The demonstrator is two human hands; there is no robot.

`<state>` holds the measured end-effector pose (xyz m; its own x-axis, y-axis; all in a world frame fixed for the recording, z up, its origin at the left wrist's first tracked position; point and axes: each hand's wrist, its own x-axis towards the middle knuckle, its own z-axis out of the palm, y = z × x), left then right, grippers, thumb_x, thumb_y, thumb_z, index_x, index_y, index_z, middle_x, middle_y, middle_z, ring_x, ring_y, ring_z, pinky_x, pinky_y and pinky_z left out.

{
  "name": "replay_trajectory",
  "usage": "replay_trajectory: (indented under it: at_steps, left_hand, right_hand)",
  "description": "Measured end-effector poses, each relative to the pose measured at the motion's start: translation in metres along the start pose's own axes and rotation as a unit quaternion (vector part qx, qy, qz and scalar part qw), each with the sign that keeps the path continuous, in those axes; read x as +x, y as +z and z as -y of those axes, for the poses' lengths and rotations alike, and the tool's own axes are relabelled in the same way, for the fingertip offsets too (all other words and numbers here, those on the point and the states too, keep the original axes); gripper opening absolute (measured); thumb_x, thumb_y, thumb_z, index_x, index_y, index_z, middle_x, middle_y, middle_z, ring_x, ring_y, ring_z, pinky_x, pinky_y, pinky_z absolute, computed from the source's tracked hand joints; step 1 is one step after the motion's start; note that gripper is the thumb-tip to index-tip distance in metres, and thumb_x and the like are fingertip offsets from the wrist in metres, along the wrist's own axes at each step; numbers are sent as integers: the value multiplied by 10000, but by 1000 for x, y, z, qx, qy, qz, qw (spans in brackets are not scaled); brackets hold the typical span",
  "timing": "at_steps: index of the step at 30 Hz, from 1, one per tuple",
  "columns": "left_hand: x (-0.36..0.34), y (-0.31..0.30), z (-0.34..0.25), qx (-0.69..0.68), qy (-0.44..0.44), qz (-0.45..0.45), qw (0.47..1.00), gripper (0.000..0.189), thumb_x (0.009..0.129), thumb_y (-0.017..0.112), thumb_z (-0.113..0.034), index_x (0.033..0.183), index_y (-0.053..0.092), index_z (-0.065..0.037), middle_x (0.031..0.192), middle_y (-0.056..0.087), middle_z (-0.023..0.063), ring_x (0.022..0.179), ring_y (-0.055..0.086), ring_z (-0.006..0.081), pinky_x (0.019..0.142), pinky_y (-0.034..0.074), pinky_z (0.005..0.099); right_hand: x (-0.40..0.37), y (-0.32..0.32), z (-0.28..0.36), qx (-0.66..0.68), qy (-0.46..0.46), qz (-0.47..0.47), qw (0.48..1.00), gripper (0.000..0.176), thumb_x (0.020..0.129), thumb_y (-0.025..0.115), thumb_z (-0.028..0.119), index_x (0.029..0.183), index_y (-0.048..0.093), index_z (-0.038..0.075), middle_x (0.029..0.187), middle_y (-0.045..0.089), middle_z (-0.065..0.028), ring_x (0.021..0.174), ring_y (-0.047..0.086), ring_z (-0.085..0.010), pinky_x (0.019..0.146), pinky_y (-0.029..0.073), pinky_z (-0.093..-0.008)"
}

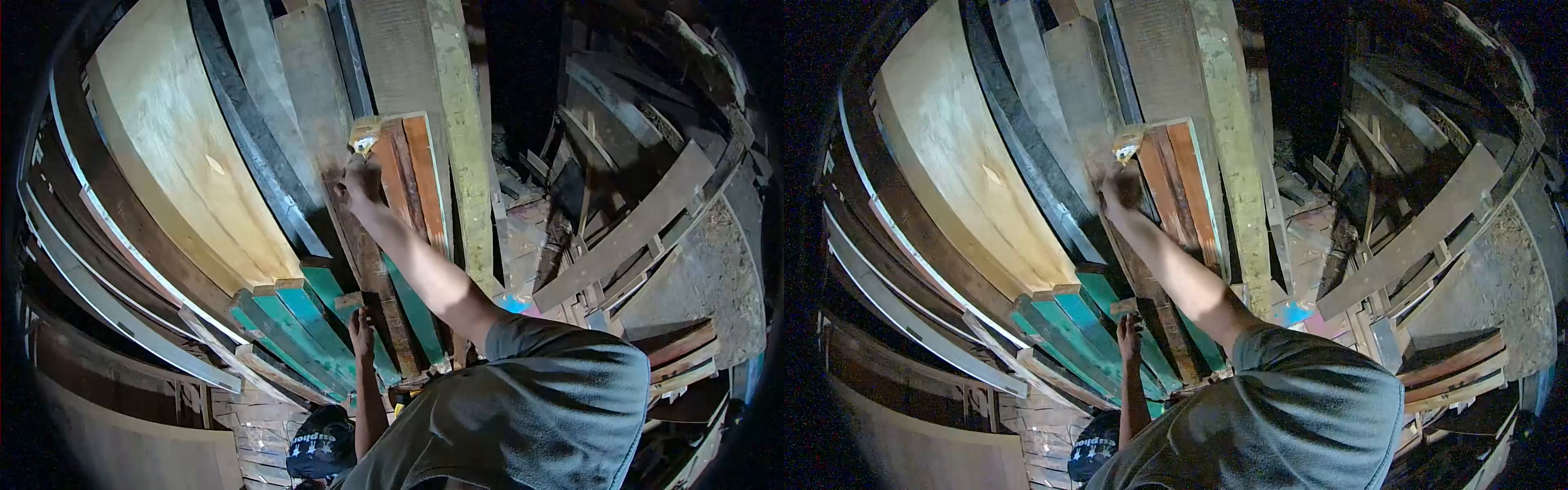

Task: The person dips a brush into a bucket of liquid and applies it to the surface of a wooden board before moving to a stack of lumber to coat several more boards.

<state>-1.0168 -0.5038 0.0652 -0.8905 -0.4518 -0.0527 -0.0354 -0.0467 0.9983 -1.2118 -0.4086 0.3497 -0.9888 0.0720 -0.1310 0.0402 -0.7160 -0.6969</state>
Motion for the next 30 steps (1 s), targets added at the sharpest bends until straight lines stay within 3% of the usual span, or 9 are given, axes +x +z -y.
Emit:
replay_trajectory:
  at_steps: [4, 8, 12, 15, 16, 19, 23, 28, 30]
  left_hand:
    - [3, -2, 6, 23, 7, 2, 1000, 395, 942, 453, -404, 989, 606, -42, 846, 593, 21, 688, 512, 99, 551, 353, 239]
    - [5, -4, 14, 54, 27, 47, 997, 411, 943, 450, -405, 997, 598, -25, 861, 586, 28, 738, 516, 137, 675, 399, 279]
    - [-3, -3, 16, 57, 41, 30, 997, 397, 943, 458, -387, 1019, 588, -21, 896, 578, 30, 783, 507, 134, 684, 394, 284]
    - [-3, 2, 20, -2, -15, -16, 1000, 386, 941, 463, -381, 1016, 590, -24, 882, 561, 27, 769, 489, 133, 686, 387, 283]
    - [-4, 1, 22, 17, -12, -5, 1000, 389, 941, 464, -381, 1031, 585, -22, 898, 565, 31, 786, 494, 134, 697, 389, 281]
    - [-2, -7, 20, 63, -16, 30, 997, 407, 937, 472, -381, 1096, 562, -17, 968, 578, 44, 850, 511, 136, 734, 394, 272]
    - [5, -16, 61, 21, -52, 33, 998, 522, 923, 499, -395, 1266, 464, -2, 1166, 569, 66, 1015, 522, 148, 821, 402, 272]
    - [-16, 1, 24, 30, -79, 33, 996, 564, 911, 517, -424, 1273, 457, 4, 1182, 560, 100, 1064, 513, 176, 885, 393, 296]
    - [-16, 6, 37, 16, -42, 19, 999, 487, 920, 505, -413, 1190, 523, -8, 1095, 591, 90, 966, 536, 155, 808, 416, 289]
  right_hand:
    - [53, -40, -56, -36, 2, 28, 999, 60, 935, 424, 177, 963, 373, 161, 733, 437, -29, 479, 446, -142, 343, 317, -268]
    - [12, -74, -67, -104, -1, -25, 994, 155, 923, 443, 157, 1049, 357, 182, 786, 448, -25, 498, 448, -141, 353, 340, -263]
    - [53, -164, -180, -64, -55, 3, 996, 289, 905, 459, 122, 1156, 342, 201, 853, 479, -36, 570, 472, -145, 369, 374, -270]
    - [54, -179, -199, -222, -140, -88, 961, 399, 881, 499, 126, 1246, 341, 135, 1050, 456, -86, 868, 416, -192, 623, 322, -306]
    - [53, -186, -200, -221, -96, -89, 966, 502, 862, 521, 140, 1310, 307, 67, 1204, 412, -128, 1092, 338, -235, 854, 249, -319]
    - [56, -202, -208, -250, -111, -111, 955, 442, 844, 525, 148, 1254, 415, 26, 1099, 498, -154, 1015, 454, -253, 815, 366, -322]
    - [12, -200, -169, -243, -52, -121, 961, 328, 870, 446, 46, 1189, 400, 105, 753, 511, -61, 521, 485, -161, 354, 382, -299]
    - [-4, -179, -98, -271, 4, -112, 956, 426, 832, 419, -20, 1247, 394, 75, 771, 502, -90, 434, 412, -165, 298, 316, -313]
    - [-18, -169, -76, -276, 48, -127, 951, 297, 848, 442, 21, 1142, 431, -17, 692, 478, -97, 417, 417, -172, 295, 308, -319]
